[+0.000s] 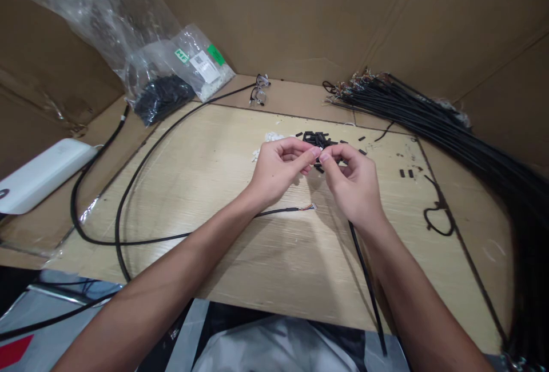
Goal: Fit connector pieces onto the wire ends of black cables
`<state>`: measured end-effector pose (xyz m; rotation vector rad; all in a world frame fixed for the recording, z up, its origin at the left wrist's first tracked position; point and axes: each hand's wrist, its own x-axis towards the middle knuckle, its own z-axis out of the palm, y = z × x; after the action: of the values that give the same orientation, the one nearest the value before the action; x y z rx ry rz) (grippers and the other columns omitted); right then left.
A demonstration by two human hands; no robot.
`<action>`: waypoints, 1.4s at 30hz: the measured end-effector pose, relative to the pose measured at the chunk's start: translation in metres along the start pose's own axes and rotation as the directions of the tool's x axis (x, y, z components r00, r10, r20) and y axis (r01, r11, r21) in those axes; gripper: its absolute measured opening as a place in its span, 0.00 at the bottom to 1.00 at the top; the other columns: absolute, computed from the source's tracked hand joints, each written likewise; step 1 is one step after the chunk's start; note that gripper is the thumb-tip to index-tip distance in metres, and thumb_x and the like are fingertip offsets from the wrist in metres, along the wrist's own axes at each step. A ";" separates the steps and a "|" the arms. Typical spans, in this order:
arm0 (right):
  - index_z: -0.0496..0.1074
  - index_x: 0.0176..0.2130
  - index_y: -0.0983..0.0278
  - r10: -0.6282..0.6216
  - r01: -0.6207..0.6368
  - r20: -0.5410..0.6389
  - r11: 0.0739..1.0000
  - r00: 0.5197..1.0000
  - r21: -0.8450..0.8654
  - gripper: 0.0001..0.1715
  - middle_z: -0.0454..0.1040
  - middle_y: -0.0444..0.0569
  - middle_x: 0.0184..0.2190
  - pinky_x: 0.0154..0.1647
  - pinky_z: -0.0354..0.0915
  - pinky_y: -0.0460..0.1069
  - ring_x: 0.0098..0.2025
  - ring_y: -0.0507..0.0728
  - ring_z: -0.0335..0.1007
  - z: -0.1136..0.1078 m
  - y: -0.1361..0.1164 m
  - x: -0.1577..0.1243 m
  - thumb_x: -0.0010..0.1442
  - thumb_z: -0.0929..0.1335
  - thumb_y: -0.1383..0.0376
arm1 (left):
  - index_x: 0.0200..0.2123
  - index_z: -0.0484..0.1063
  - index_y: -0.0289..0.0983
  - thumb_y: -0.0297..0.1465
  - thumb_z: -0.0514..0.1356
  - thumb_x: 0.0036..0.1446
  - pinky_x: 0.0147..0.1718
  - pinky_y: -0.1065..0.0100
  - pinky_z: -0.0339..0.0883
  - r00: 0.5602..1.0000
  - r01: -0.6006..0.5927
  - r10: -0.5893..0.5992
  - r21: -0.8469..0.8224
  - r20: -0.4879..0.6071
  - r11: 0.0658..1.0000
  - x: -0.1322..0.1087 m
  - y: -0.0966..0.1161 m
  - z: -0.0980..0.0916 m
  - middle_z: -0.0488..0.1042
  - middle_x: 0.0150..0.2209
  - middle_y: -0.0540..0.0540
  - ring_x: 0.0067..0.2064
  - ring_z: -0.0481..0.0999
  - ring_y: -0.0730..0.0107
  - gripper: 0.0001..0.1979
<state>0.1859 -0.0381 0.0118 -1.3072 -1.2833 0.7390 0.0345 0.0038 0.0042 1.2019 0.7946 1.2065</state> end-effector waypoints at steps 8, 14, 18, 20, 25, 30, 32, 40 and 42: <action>0.76 0.36 0.61 0.058 -0.058 0.007 0.995 0.998 0.075 0.15 0.73 0.44 0.29 0.21 0.49 0.48 0.22 0.49 0.54 0.003 0.000 -0.003 0.66 0.77 0.53 | 0.32 0.85 0.36 0.44 0.81 0.50 0.30 0.69 0.74 0.999 -0.024 0.023 -0.021 -0.038 0.999 -0.002 -0.006 0.005 0.83 0.29 0.46 0.28 0.77 0.73 0.18; 0.78 0.38 0.60 0.077 -0.078 0.012 0.988 0.997 0.133 0.15 0.74 0.47 0.33 0.22 0.53 0.49 0.27 0.52 0.61 0.000 0.002 0.003 0.63 0.79 0.54 | 0.32 0.85 0.36 0.42 0.81 0.51 0.30 0.69 0.75 0.999 -0.017 0.015 -0.045 -0.050 0.999 0.000 -0.003 0.004 0.83 0.30 0.46 0.27 0.77 0.74 0.17; 0.77 0.39 0.59 0.053 -0.053 0.001 0.988 0.999 0.146 0.16 0.75 0.49 0.36 0.22 0.56 0.49 0.30 0.55 0.65 0.000 0.004 0.003 0.64 0.79 0.52 | 0.34 0.85 0.36 0.42 0.81 0.52 0.31 0.70 0.75 0.998 0.009 -0.013 -0.051 -0.067 0.999 0.001 -0.001 0.002 0.84 0.31 0.46 0.29 0.79 0.73 0.16; 0.77 0.41 0.58 0.038 -0.038 0.005 0.986 0.999 0.160 0.15 0.75 0.48 0.36 0.21 0.56 0.48 0.29 0.53 0.64 0.002 0.004 0.003 0.65 0.78 0.53 | 0.34 0.85 0.36 0.42 0.81 0.52 0.31 0.70 0.75 0.996 0.010 -0.014 -0.051 -0.083 0.999 0.001 0.000 0.001 0.84 0.31 0.46 0.30 0.80 0.72 0.17; 0.76 0.47 0.57 -0.005 0.012 -0.030 0.969 1.000 0.247 0.13 0.72 0.42 0.35 0.18 0.53 0.46 0.21 0.48 0.57 0.003 0.001 0.001 0.64 0.77 0.61 | 0.34 0.84 0.36 0.41 0.79 0.54 0.28 0.71 0.72 0.996 -0.012 0.012 -0.003 -0.094 1.000 0.002 -0.001 0.000 0.83 0.31 0.47 0.28 0.79 0.73 0.15; 0.76 0.46 0.58 -0.024 0.037 -0.056 0.973 0.998 0.226 0.10 0.75 0.42 0.34 0.16 0.51 0.46 0.19 0.46 0.56 0.002 -0.001 0.002 0.65 0.76 0.63 | 0.33 0.83 0.37 0.40 0.81 0.50 0.33 0.70 0.74 0.996 -0.076 0.078 0.033 -0.046 0.997 0.001 0.001 0.003 0.82 0.31 0.48 0.32 0.79 0.72 0.16; 0.77 0.45 0.59 -0.028 0.040 -0.057 0.974 0.998 0.225 0.10 0.75 0.42 0.34 0.15 0.49 0.45 0.18 0.45 0.56 0.002 -0.001 0.002 0.65 0.76 0.63 | 0.33 0.83 0.37 0.40 0.81 0.51 0.35 0.70 0.75 0.994 -0.101 0.103 0.052 -0.038 0.994 0.001 0.001 0.003 0.83 0.32 0.48 0.34 0.79 0.71 0.16; 0.77 0.43 0.59 -0.043 0.067 -0.109 0.970 0.993 0.232 0.09 0.78 0.41 0.34 0.13 0.52 0.43 0.17 0.45 0.61 0.001 -0.005 0.001 0.63 0.77 0.64 | 0.35 0.78 0.37 0.36 0.76 0.59 0.34 0.71 0.73 0.993 -0.117 0.117 0.078 0.002 0.990 0.000 -0.006 0.003 0.79 0.31 0.49 0.32 0.77 0.74 0.12; 0.77 0.42 0.60 -0.051 0.079 -0.124 0.969 0.991 0.232 0.08 0.79 0.42 0.35 0.13 0.54 0.43 0.17 0.45 0.62 0.002 -0.005 0.001 0.63 0.77 0.64 | 0.36 0.77 0.37 0.34 0.75 0.60 0.34 0.71 0.73 0.993 -0.115 0.115 0.081 0.007 0.990 0.000 -0.007 0.004 0.79 0.32 0.49 0.32 0.77 0.74 0.11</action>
<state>0.1835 -0.0374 0.0165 -1.0940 -1.1022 0.7335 0.0397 0.0035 -0.0017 1.3308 0.7878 1.2759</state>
